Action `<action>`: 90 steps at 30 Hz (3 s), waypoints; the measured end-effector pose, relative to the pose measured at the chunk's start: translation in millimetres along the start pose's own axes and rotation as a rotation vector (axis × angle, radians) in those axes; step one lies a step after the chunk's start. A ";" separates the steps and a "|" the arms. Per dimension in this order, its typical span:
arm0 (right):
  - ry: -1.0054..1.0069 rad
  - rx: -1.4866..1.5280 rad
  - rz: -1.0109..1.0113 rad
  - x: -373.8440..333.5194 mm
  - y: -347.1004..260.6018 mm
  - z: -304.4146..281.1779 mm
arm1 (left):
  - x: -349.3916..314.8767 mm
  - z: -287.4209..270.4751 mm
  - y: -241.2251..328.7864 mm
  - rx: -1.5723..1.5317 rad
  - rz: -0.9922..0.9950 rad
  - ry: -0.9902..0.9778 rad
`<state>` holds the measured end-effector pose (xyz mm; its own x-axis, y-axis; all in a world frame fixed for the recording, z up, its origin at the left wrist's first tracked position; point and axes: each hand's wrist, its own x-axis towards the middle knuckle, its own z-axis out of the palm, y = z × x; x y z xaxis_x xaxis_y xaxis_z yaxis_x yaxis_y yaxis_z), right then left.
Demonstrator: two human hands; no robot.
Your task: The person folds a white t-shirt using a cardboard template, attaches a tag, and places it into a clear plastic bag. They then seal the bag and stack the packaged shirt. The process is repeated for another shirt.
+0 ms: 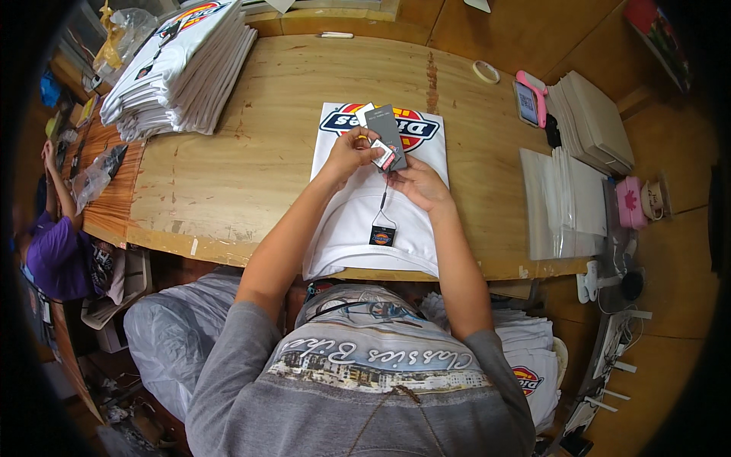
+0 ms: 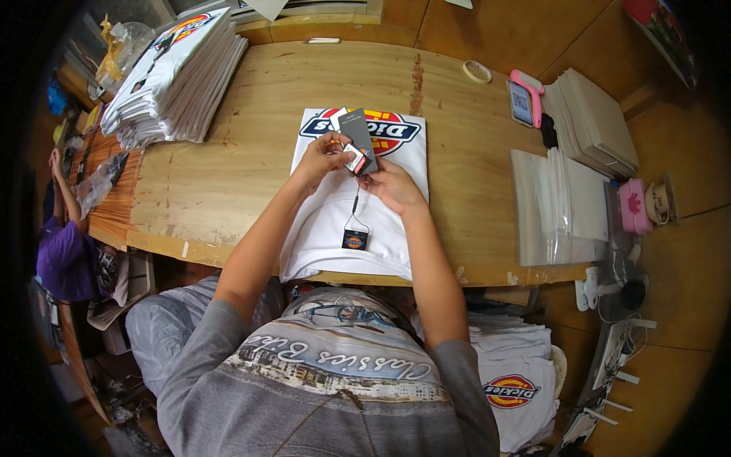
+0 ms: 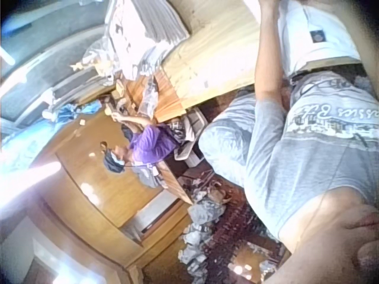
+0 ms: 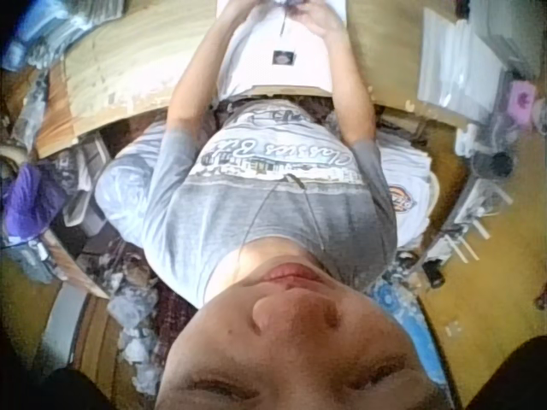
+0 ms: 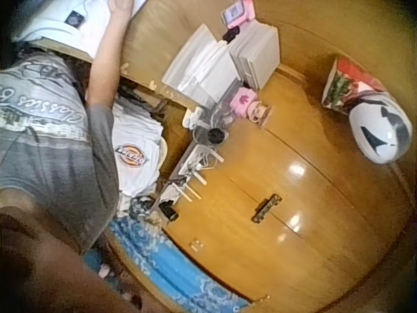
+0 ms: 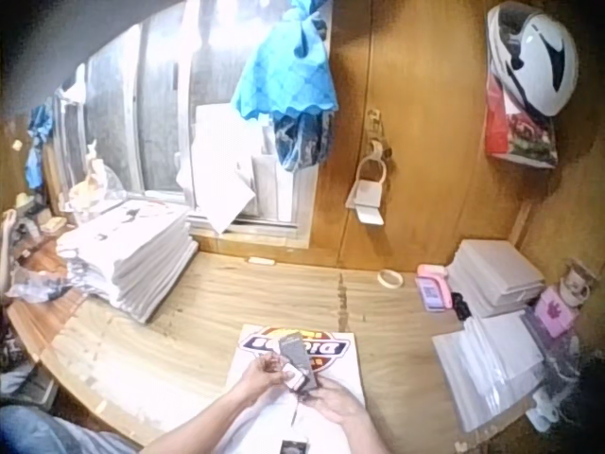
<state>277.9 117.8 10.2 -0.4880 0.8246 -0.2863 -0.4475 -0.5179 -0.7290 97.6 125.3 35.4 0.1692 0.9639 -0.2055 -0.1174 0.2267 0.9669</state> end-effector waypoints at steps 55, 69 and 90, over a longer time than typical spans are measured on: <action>0.171 -0.382 -0.145 -3.0 -23.8 30.4 | -15.3 28.9 6.5 -0.513 -0.413 -0.192; 0.088 -1.527 -0.825 -65.8 16.6 53.3 | -33.0 6.8 -24.3 1.000 0.630 0.096; -0.179 -1.805 -0.780 -126.3 83.9 52.8 | -0.4 22.6 -31.2 1.048 0.421 0.250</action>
<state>262.5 -41.8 18.1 -0.7049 0.6307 0.3245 0.5297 0.7724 -0.3505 123.3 114.7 8.7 0.0971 0.9628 0.2520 0.7704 -0.2331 0.5934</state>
